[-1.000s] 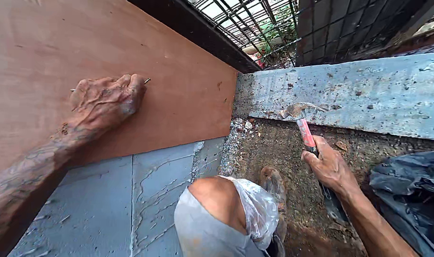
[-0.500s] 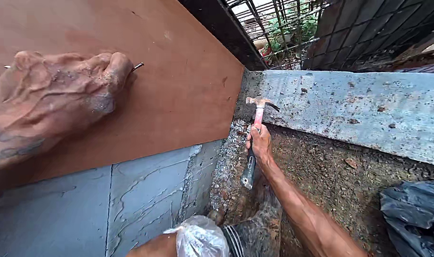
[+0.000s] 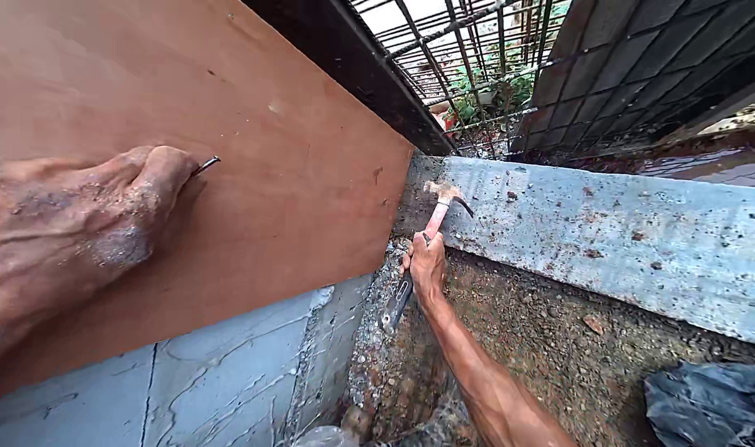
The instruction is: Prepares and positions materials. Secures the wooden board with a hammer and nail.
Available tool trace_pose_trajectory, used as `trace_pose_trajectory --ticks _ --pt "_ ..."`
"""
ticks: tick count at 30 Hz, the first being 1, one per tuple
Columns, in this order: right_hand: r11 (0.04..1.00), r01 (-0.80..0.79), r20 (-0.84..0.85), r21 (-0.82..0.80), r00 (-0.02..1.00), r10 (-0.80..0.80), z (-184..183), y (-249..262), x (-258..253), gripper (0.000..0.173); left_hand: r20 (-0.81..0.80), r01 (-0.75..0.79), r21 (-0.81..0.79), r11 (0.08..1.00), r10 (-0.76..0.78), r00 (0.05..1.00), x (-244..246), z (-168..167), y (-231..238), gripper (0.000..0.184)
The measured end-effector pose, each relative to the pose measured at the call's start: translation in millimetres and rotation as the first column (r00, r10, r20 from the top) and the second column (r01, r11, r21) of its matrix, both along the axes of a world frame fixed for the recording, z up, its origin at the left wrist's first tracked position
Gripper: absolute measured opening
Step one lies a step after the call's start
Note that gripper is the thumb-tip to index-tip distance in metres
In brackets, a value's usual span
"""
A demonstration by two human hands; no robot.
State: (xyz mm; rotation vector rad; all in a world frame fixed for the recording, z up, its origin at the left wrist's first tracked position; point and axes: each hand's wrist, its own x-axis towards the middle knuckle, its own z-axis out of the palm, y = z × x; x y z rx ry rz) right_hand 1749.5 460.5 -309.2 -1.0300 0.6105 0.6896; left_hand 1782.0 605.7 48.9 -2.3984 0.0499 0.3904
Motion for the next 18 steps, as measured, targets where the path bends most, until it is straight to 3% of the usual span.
trace_pose_trajectory --ticks 5,8,13,18 --pt "0.949 -0.171 -0.082 0.265 0.977 0.198 11 12 14 0.019 -0.082 -0.038 0.038 0.999 0.041 0.996 6 6 0 0.020" --pt "0.947 -0.249 -0.029 0.205 0.965 0.260 3 -9 17 0.019 -0.041 -0.034 0.006 0.999 0.034 0.999 5 0 0 0.024" --pt "0.972 -0.233 0.039 0.029 0.972 0.232 29 -17 -47 0.030 -0.030 0.032 -0.050 0.998 -0.034 0.999 3 3 8 0.030" --pt "0.873 -0.463 0.061 0.155 0.886 0.459 35 -11 -57 0.026 -0.034 0.022 -0.088 0.996 -0.025 0.999 4 6 -2 0.033"
